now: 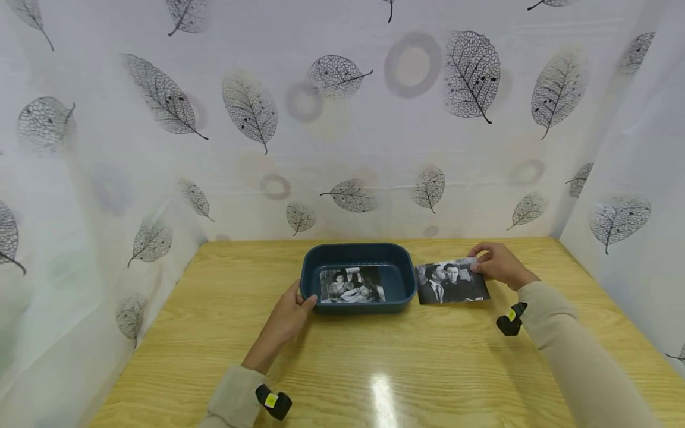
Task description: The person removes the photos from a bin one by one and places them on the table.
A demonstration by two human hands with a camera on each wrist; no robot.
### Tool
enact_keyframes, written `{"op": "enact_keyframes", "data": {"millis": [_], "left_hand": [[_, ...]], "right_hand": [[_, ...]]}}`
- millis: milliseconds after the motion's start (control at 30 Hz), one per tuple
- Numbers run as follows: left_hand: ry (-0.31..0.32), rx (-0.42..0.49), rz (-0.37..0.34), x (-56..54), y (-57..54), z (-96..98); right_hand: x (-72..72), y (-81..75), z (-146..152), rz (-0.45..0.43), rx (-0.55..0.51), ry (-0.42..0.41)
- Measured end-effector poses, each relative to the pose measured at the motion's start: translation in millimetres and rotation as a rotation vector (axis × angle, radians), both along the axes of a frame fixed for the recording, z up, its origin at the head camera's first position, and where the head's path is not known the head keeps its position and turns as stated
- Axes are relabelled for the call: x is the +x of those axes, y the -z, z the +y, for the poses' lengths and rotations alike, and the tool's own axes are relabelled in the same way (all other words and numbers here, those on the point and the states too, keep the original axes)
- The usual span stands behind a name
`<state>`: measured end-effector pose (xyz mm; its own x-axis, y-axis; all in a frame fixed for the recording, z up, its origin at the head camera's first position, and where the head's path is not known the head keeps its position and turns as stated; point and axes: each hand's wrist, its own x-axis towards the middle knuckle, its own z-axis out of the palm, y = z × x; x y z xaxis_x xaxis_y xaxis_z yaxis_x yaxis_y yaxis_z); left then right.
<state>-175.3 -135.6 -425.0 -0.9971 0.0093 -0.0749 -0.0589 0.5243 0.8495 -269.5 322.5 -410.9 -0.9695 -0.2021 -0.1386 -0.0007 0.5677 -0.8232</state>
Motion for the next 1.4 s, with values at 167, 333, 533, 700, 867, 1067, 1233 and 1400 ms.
{"op": "enact_keyframes", "data": {"millis": [167,333,533,700,867,1067,1233,1400], "left_hand": [[-0.006,-0.006,-0.006,1.2,-0.4,-0.1],[-0.008,-0.012,-0.009,0.6,-0.4,0.3],[-0.008,-0.011,-0.025,0.9,-0.9,-0.8],[-0.007,-0.008,-0.032,0.9,-1.6,-0.7],[-0.008,-0.013,-0.022,-0.2,-2.2,-0.1],[0.002,-0.010,-0.001,-0.8,-1.9,-0.5],[-0.001,-0.012,-0.003,-1.1,-1.4,-0.6],[-0.005,-0.015,-0.009,-1.1,-1.4,-1.1]], "right_hand": [[-2.2,12.7,-7.4,0.080,0.112,0.038],[-1.1,21.4,-11.8,0.184,0.254,0.047],[-2.1,29.9,-14.7,0.210,0.318,0.054],[-2.2,32.4,-17.0,0.206,0.356,0.077],[-1.7,32.3,-19.8,0.202,0.385,0.094],[-1.7,33.2,-19.7,0.217,0.414,0.093],[-2.6,35.4,-19.4,0.208,0.432,0.086],[-2.4,35.2,-20.4,0.178,0.440,0.089]]}}
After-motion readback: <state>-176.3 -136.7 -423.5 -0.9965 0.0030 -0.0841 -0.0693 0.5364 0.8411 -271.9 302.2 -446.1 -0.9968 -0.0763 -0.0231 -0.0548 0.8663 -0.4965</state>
